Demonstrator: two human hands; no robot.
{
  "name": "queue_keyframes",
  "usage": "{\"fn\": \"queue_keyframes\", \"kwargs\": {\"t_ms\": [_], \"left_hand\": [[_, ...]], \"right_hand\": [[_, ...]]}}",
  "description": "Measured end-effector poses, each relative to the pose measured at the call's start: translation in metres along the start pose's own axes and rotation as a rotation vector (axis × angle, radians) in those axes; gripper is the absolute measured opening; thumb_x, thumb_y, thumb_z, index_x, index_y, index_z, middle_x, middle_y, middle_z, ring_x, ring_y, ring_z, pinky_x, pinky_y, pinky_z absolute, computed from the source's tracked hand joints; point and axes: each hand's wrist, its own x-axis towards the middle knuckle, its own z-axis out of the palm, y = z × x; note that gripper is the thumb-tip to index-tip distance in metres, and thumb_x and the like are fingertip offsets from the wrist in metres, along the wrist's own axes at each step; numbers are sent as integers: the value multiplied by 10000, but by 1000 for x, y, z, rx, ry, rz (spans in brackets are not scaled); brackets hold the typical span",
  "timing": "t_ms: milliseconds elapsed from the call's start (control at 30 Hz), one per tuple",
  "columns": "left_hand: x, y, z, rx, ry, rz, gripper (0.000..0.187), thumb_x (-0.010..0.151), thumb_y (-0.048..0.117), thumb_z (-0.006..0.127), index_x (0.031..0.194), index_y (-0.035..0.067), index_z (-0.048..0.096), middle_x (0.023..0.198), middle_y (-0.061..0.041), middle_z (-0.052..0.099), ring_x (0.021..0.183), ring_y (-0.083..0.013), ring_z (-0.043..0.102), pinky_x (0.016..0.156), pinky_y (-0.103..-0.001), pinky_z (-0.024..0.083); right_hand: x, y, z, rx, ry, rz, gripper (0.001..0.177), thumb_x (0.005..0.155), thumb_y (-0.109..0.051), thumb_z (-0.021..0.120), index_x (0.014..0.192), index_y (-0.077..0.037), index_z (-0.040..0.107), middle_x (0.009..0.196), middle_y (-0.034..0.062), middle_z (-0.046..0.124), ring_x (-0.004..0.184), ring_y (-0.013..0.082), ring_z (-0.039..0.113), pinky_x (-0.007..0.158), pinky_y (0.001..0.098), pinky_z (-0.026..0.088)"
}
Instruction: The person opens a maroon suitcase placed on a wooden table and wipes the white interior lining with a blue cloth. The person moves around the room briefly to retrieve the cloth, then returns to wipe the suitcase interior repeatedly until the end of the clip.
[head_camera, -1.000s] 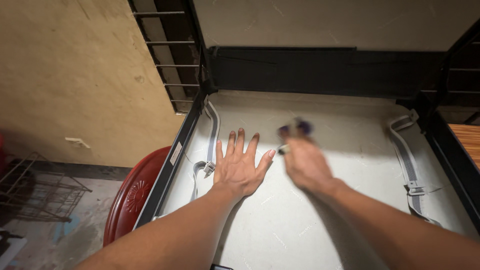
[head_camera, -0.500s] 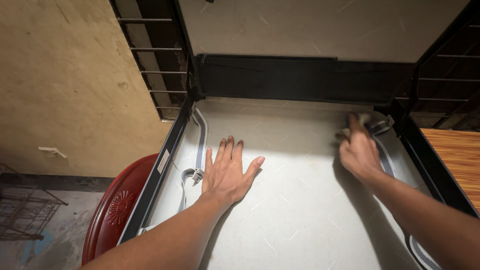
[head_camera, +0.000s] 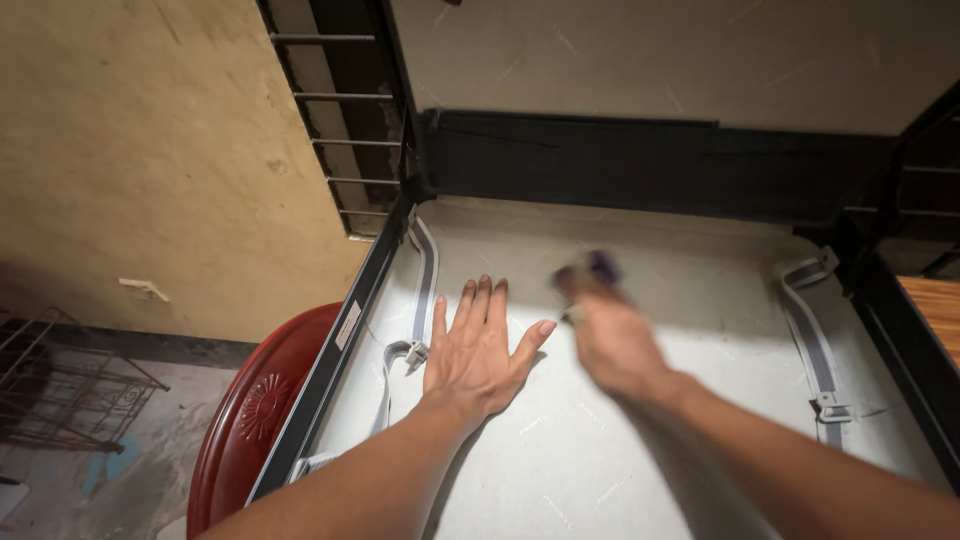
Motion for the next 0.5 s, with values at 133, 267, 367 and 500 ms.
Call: {"fn": "queue_keyframes", "kwargs": {"t_ms": [133,267,367,500], "left_hand": [[3,1,1,0,-1,-15,984,903,789,122,1593,88,139,1660,-116,176,1549,-232,77,1248,-501,-8],[1,-2,1,-16,0,-1,966,924,765,129,1600,75,161,1658,-121,213,1558,-228,108,1265,-497,14],[1,-3,2,-5,14,11,923,952,723,132,1592,59,180,1654,-130,220,1555,-237,113,1262,-505,21],[1,-1,2,1,-2,2,874,960,700,148,1573,84,240,1650,-118,237,1559,-234,116,1263,-505,31]], "right_hand": [[-13,-38,-11,44,-92,-480,523,910,-46,522,1429,6,485,1430,288,545,1398,470,461,1141,596,353],[-19,-28,-35,189,-188,-55,453,988,-109,422,1425,-113,541,1382,165,603,1216,306,616,1061,459,504],[-20,22,-56,92,-165,585,366,1127,-254,378,1233,-40,655,1156,192,717,993,311,716,909,477,610],[-17,123,-73,-225,-53,584,562,994,-163,525,1522,-14,402,1202,236,634,865,341,716,764,496,638]]}}
